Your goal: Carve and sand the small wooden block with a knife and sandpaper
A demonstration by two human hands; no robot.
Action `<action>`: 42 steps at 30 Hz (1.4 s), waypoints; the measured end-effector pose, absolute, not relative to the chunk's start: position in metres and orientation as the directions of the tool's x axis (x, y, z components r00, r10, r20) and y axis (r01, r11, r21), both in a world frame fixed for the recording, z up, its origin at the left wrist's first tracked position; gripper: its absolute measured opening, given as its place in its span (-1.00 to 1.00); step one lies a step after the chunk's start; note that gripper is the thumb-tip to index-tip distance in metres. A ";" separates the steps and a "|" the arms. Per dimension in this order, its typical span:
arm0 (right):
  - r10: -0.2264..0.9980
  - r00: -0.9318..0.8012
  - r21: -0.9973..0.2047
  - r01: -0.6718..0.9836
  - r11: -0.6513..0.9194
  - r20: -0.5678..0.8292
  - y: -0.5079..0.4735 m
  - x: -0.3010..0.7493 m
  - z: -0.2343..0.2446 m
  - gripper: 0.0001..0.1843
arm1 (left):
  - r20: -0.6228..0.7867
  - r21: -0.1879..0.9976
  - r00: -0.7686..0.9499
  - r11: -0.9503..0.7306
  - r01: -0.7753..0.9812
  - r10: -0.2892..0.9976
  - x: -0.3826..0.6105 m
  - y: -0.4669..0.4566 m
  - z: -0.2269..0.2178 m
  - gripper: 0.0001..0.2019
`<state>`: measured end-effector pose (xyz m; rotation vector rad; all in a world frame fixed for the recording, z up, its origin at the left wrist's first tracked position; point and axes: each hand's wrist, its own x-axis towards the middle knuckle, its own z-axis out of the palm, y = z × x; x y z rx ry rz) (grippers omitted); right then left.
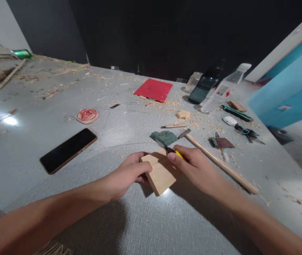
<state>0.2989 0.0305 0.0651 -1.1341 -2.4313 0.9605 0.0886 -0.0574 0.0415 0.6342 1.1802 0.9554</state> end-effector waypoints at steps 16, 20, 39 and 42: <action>0.767 -0.637 -0.082 0.771 0.632 -0.075 0.034 0.307 0.083 -0.82 | -0.381 0.811 -0.045 0.310 -0.495 0.924 0.085 -0.058 0.053 -0.58; 0.755 -0.644 -0.065 0.765 0.641 -0.125 0.035 0.308 0.084 -0.88 | -0.376 0.830 -0.032 0.322 -0.455 0.926 0.086 -0.059 0.052 -0.43; 0.845 -0.531 0.104 0.846 0.523 0.068 0.046 0.301 0.064 -0.73 | -0.295 0.917 -0.016 0.278 -0.288 0.955 0.086 -0.061 0.049 -0.39; 0.842 -0.536 0.081 0.843 0.531 0.057 0.052 0.297 0.064 -0.74 | -0.316 0.907 -0.045 0.288 -0.306 0.948 0.084 -0.061 0.054 -0.39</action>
